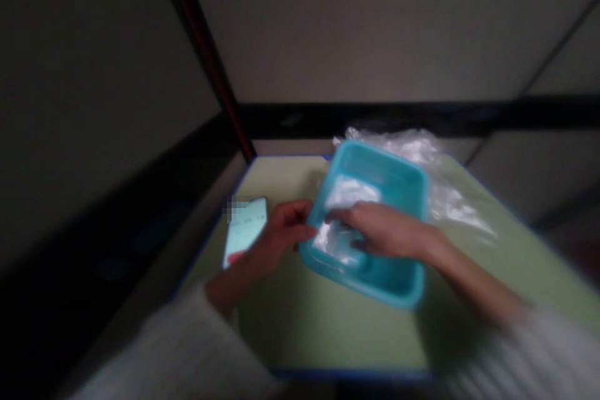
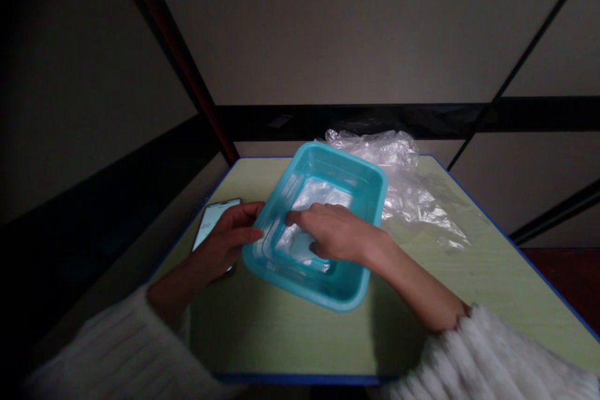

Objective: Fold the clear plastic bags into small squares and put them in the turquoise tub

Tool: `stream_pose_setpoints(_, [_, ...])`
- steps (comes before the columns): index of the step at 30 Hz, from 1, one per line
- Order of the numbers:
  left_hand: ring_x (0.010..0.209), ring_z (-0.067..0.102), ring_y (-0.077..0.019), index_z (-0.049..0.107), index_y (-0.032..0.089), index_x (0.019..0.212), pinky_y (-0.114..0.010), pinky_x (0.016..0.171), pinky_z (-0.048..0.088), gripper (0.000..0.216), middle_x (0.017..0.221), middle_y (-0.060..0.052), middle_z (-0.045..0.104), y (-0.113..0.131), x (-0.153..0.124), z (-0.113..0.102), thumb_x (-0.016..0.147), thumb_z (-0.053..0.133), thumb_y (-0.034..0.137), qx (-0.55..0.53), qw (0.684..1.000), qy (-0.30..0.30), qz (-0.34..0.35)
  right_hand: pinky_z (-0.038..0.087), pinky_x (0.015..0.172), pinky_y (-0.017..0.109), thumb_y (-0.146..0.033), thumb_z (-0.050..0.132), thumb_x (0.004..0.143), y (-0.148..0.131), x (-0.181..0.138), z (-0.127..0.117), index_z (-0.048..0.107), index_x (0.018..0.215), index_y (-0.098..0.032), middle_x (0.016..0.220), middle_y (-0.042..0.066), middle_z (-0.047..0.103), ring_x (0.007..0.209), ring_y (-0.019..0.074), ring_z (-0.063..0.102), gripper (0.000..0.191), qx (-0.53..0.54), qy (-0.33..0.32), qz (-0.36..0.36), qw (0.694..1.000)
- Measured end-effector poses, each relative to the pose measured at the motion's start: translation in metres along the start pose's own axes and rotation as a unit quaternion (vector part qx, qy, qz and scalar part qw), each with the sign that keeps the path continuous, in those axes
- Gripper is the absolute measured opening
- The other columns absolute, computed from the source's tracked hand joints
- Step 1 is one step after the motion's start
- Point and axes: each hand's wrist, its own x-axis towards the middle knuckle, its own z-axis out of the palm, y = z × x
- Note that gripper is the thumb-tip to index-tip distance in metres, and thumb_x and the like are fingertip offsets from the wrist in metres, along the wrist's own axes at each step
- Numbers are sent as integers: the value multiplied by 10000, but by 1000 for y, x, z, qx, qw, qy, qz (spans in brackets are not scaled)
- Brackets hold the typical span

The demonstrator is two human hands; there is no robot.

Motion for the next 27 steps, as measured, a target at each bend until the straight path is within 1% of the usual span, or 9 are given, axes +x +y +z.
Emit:
stream_pose_setpoints(2, [482,462,-77,601,141,694,-176,443,335,184,572,41,523,0,0,0,566,692,237,2,1000,2,-1,463,727,334,-115,584,763,-2,1,1,530,1242,-151,999,137,668,901,262,624,483,-8,6,-11,1000])
stream_pose_setpoints(6, [486,465,-78,610,140,706,-174,439,345,199,582,38,526,1,0,0,556,698,238,1,1000,9,1,453,721,319,-80,532,767,-2,3,0,536,1226,-162,990,122,680,885,247,631,466,0,47,-12,999])
stream_pose_setpoints(9, [491,471,-78,604,140,694,-171,439,351,198,585,37,528,1,0,0,555,701,241,4,1000,5,3,450,735,312,-74,521,753,3,1,-4,498,1255,-161,1014,116,675,891,235,625,511,26,71,7,997])
stream_pose_setpoints(13, [493,471,-76,606,139,709,-169,437,345,204,598,32,542,1,0,0,562,701,243,6,1000,4,5,456,732,317,-72,516,718,10,-2,-7,480,1246,-129,970,112,659,850,223,602,533,51,91,39,994])
stream_pose_setpoints(16, [495,473,-78,595,140,685,-171,440,345,192,586,35,529,1,0,-1,567,699,251,11,1000,4,7,462,735,319,-66,516,698,15,-3,-4,482,1243,-123,970,111,651,839,219,598,550,48,82,50,994])
stream_pose_setpoints(20, [487,464,-74,581,144,671,-169,436,330,189,574,40,516,1,-1,-1,565,696,250,16,1000,0,4,460,796,338,-44,517,698,17,-4,-2,488,1261,-129,1061,134,643,956,249,600,571,35,43,52,997])
stream_pose_setpoints(22, [479,451,-71,571,145,659,-169,432,320,194,565,44,507,2,-1,0,562,700,253,16,1000,1,1,462,800,348,-63,528,719,15,-3,-3,479,1279,-139,1077,137,643,978,259,601,567,34,31,56,997])
stream_pose_setpoints(24, [476,445,-69,571,146,656,-170,430,315,201,565,44,506,2,-1,0,560,707,259,14,1000,2,1,464,794,350,-93,534,752,13,-2,-3,473,1286,-150,1066,134,649,968,258,607,541,34,32,62,997])
stream_pose_setpoints(27, [480,451,-71,587,146,664,-171,433,320,198,566,43,510,2,-1,-1,567,712,265,17,1000,-2,10,463,774,341,-104,513,792,11,0,-2,493,1259,-155,1035,127,654,923,242,613,470,35,50,67,996])
